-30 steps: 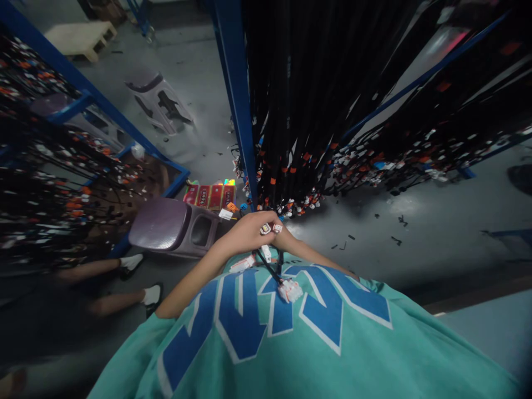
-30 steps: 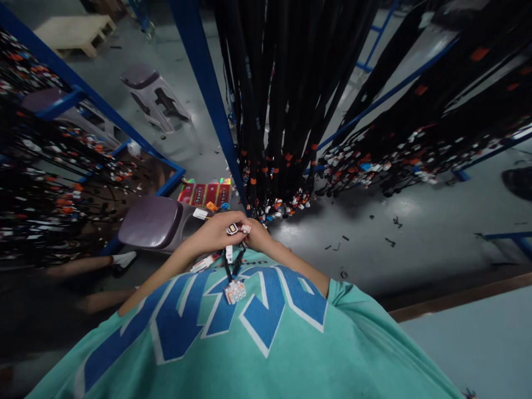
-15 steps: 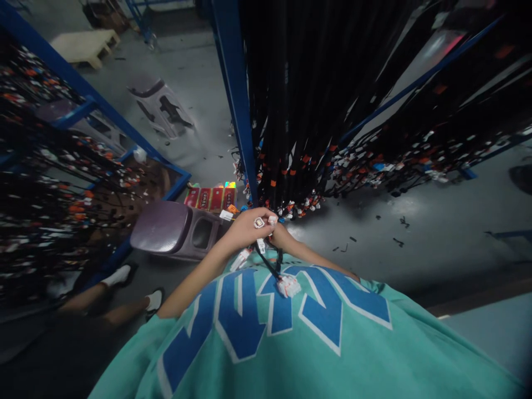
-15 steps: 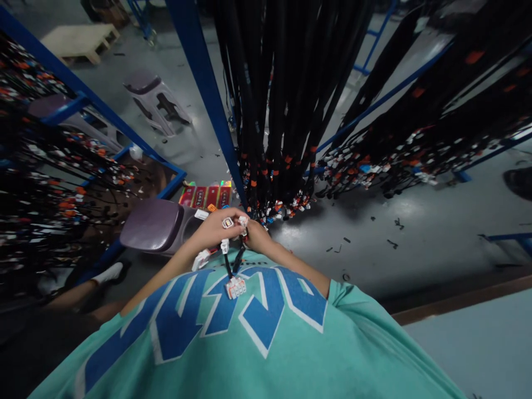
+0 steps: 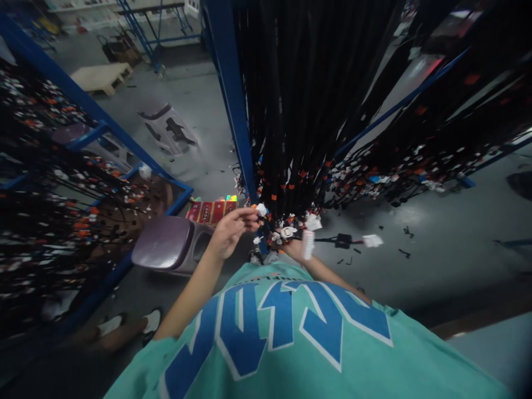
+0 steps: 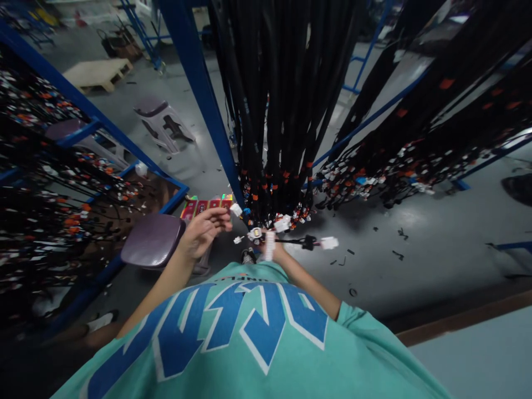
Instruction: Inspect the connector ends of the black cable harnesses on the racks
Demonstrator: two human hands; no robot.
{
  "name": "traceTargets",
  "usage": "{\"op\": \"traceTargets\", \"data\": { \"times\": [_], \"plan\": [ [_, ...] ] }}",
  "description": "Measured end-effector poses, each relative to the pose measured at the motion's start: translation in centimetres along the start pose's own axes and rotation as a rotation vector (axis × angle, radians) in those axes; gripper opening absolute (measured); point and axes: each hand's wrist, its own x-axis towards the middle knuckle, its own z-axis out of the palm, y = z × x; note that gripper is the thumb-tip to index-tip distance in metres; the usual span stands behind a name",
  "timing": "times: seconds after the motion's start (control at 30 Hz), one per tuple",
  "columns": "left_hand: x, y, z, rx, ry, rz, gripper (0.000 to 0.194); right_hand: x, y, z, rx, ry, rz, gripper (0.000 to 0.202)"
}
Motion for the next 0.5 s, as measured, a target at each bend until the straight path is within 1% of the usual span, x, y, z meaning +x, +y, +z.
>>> {"op": "traceTargets", "data": {
  "times": [0.07, 0.13, 0.17, 0.27, 0.37, 0.43, 0.5],
  "plan": [
    [0.3, 0.1, -0.3, -0.032, 0.069, 0.008, 0.036, -0.7, 0.4, -0.7, 0.215, 0.1, 0.054, 0.023],
    [0.7, -0.1, -0.5, -0.035, 0.143, -0.011, 0.031, -1.5, 0.7, -1.7, 0.545, 0.193, 0.096, 0.03],
    [1.0, -0.4, -0.5, -0.025, 0.177, -0.03, 0.029, -1.9, 0.8, -2.3, 0.708, 0.216, 0.113, 0.032],
    [2.3, -1.9, -0.5, 0.049, 0.258, -0.099, 0.027, -3.6, 1.4, -4.3, 1.043, 0.206, 0.166, 0.03],
    [4.3, -4.1, -0.2, 0.203, 0.287, -0.15, 0.025, -5.6, 2.8, -5.6, 1.256, 0.153, 0.201, 0.03],
    [6.1, -5.8, 0.2, 0.31, 0.28, -0.175, 0.025, -6.7, 4.1, -5.6, 1.362, 0.12, 0.221, 0.032],
    [8.1, -7.6, 0.8, 0.389, 0.234, -0.214, 0.03, -7.0, 5.2, -4.8, 1.428, 0.123, 0.246, 0.032]
  ]
}}
